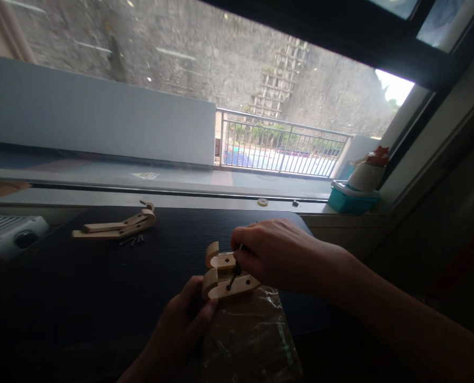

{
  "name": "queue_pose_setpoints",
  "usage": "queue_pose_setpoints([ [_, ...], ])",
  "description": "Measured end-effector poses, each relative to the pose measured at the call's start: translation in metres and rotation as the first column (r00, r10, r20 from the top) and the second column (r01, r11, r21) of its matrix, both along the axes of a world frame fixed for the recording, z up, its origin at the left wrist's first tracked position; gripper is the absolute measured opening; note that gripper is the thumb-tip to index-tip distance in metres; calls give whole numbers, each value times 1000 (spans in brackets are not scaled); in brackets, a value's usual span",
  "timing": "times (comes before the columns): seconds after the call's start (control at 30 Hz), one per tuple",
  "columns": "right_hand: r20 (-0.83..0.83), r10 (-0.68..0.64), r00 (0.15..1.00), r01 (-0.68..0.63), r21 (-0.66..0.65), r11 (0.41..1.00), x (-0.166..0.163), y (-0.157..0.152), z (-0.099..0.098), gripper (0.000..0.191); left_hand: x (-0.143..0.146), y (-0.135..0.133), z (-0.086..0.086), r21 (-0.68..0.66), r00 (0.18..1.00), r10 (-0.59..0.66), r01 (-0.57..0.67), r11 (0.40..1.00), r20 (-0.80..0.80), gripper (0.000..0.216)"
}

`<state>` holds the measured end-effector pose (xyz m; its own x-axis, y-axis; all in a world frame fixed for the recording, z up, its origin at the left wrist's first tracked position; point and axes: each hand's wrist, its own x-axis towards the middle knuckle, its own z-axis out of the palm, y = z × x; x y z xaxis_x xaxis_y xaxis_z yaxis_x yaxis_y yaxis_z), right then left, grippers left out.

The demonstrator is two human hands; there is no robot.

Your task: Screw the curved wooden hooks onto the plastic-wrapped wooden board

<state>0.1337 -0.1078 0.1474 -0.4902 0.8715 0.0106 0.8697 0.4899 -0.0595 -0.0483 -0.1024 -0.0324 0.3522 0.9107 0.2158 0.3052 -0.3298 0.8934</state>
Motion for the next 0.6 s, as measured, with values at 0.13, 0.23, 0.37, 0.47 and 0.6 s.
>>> queue_pose_setpoints([
  [0.13, -56, 75, 996, -76, -21, 997, 5, 5, -10, 21, -1, 0, -1, -15, 1000, -19, 19, 1000, -9, 14],
  [0.23, -102, 39, 994, -37, 19, 999, 6, 6, -22, 23, -1, 0, 0, -23, 999, -33, 33, 999, 4, 14],
  [0.37, -186, -125, 975, 143, 82, 986, -2, 3, -37, 22, -1, 1, 1, -28, 1000, -30, 30, 999, 6, 14],
  [0.47, -296, -315, 902, 367, 139, 920, -9, 8, -49, 27, -1, 2, 1, -12, 1000, -18, 19, 1000, 9, 16],
  [0.6, -478, -329, 814, 364, -20, 931, -8, 26, -57, 31, 1, -3, 2, -2, 999, 16, -16, 1000, 31, 19],
])
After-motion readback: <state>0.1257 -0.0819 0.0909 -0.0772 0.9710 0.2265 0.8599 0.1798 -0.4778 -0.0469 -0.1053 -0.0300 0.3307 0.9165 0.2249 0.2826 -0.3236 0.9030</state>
